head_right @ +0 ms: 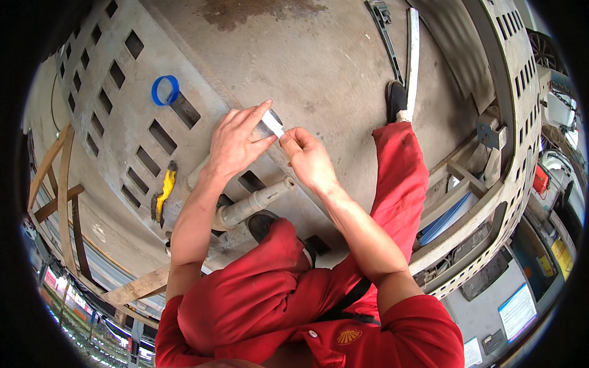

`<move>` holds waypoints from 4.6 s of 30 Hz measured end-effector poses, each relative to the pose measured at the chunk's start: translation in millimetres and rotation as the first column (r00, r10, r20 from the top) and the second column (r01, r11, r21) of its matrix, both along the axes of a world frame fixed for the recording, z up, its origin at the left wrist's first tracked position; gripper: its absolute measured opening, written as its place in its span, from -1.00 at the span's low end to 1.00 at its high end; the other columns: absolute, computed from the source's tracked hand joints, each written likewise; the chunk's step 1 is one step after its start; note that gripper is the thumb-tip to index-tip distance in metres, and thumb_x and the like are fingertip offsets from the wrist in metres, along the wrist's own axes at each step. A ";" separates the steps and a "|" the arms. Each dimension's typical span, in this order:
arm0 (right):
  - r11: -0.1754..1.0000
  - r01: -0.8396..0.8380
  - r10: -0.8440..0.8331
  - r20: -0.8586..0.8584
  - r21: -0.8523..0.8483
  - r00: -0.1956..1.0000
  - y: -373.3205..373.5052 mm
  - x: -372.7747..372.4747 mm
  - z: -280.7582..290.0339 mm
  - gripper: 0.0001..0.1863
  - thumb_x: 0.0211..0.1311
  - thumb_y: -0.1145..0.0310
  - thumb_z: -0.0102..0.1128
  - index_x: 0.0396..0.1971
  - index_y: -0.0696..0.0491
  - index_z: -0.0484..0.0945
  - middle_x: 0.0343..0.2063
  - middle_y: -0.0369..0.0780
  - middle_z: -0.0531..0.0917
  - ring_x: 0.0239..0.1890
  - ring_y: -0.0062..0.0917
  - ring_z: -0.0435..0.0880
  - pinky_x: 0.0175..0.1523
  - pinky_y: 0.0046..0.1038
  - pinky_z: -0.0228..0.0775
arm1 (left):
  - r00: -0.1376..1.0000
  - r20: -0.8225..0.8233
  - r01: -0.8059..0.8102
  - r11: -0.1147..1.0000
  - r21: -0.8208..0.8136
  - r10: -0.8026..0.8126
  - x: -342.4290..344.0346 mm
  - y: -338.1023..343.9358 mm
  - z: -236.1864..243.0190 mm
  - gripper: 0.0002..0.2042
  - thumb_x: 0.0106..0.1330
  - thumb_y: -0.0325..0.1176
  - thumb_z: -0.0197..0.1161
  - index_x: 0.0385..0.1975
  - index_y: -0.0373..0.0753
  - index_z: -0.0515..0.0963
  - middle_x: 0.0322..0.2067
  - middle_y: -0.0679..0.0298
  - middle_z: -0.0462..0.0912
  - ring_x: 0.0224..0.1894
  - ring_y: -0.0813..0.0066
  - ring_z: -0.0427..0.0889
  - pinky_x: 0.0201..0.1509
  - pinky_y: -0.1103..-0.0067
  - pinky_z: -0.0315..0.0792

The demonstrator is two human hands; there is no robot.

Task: The person wraps white tape around a metal pipe section to create a seal. They then put on gloves and use a wrench to tighten a clamp on the vehicle's exhaust system. Finally, they insert the taped pipe section into the exhaust pipe and secure it.

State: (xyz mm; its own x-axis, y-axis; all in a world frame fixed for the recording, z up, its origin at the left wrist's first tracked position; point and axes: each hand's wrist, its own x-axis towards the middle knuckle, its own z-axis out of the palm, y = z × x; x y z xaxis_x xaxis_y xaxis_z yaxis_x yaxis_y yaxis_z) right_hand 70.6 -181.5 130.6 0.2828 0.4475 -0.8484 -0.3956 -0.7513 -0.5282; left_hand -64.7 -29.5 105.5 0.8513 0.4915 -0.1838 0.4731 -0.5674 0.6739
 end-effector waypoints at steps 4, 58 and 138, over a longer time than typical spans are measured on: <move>0.999 0.033 -0.033 0.073 0.008 0.997 1.1 -2.4 -9.1 -0.63 0.57 0.04 0.24 -0.09 0.09 0.66 -0.33 -0.33 0.66 -0.31 -0.65 0.54 -0.15 -0.47 0.46 | 0.999 0.014 0.041 0.997 0.067 -0.042 -0.7 -0.4 -1.7 -0.27 0.18 -0.18 0.56 0.44 0.07 0.52 0.11 0.23 0.71 0.09 0.19 0.64 0.22 0.33 0.56; 0.967 0.022 -0.094 0.275 0.254 0.957 -34.8 -7.3 -72.6 -0.53 0.38 0.11 0.48 -0.08 0.13 0.44 0.09 -0.15 0.65 0.00 -0.46 0.61 0.14 -0.36 0.51 | 0.907 -0.415 -0.004 0.982 -0.188 -0.076 48.6 17.5 -3.5 -0.31 0.13 0.01 0.63 0.12 -0.37 0.58 -0.05 -0.08 0.77 0.04 -0.01 0.76 0.14 0.25 0.59; 0.820 -0.518 0.515 0.081 0.245 0.853 35.9 61.2 -105.6 -0.51 0.43 0.41 0.26 0.35 -0.04 0.62 -0.28 -0.26 0.81 -0.11 -0.52 0.74 0.15 -0.33 0.54 | 0.812 -0.577 -0.347 0.871 -0.347 0.093 65.3 49.2 -32.4 -0.26 0.53 0.25 0.12 0.33 -0.40 0.50 0.20 -0.20 0.66 0.30 -0.08 0.62 0.36 0.21 0.47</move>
State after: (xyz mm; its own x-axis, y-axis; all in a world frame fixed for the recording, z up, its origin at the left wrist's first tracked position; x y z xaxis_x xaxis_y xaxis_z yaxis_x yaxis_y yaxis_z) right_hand 131.8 -145.5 25.0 -0.0414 0.7252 -0.6873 0.0199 -0.6871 -0.7263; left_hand 0.5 19.7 73.2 0.4340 0.4188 -0.7976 0.8976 -0.1254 0.4226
